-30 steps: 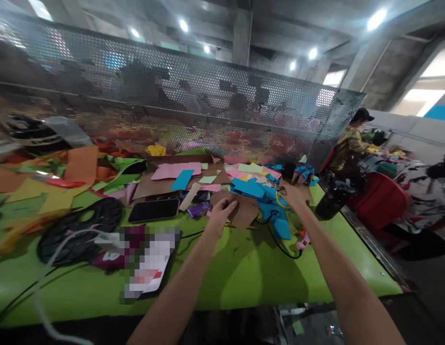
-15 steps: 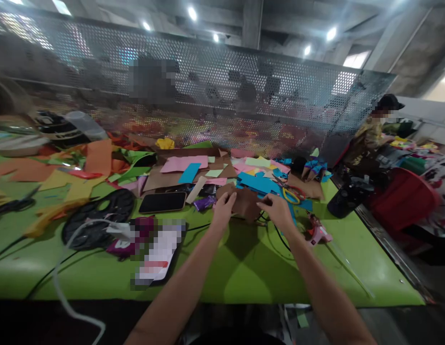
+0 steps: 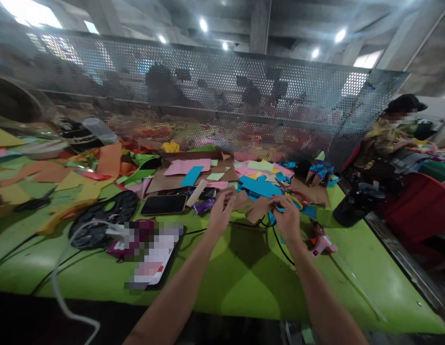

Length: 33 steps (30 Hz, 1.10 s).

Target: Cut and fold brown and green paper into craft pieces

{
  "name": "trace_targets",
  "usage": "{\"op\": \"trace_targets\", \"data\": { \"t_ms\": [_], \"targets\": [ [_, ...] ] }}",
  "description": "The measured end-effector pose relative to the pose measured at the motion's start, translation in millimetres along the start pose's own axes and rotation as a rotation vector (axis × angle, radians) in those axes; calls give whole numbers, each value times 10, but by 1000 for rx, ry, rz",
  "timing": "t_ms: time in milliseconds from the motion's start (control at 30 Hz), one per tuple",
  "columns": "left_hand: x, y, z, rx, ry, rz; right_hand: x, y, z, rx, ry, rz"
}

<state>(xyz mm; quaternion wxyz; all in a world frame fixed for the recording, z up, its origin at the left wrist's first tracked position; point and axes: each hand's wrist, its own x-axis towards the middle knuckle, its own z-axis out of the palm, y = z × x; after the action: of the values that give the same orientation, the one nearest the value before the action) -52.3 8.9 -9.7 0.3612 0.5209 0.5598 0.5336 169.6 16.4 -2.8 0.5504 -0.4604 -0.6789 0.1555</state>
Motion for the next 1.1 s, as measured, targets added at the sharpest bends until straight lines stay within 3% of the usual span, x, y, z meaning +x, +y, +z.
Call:
{"op": "trace_targets", "data": {
  "t_ms": [67,133,300,400,500,633,833,1100],
  "targets": [
    [-28,-30,77,-216,-152,-191,-14,-61,21,12,27,-65],
    [-55,-64,152,-317,-226,-315,-35,-116,46,12,26,-89],
    [-80,-78,222,-540,-405,-297,-62,-178,76,63,-48,-68],
    [-45,-73,200,-622,-331,-258,-42,-156,59,95,-36,45],
    [-4,-89,179,-637,-242,-228,-8,-120,40,201,5,245],
    [13,-113,168,-612,-225,-264,30,-90,27,406,15,493],
    [10,-112,149,-582,-264,-237,62,-18,-3,457,15,545],
    [13,-78,131,-538,-224,-243,87,32,-47,495,6,523]
  ]
}}
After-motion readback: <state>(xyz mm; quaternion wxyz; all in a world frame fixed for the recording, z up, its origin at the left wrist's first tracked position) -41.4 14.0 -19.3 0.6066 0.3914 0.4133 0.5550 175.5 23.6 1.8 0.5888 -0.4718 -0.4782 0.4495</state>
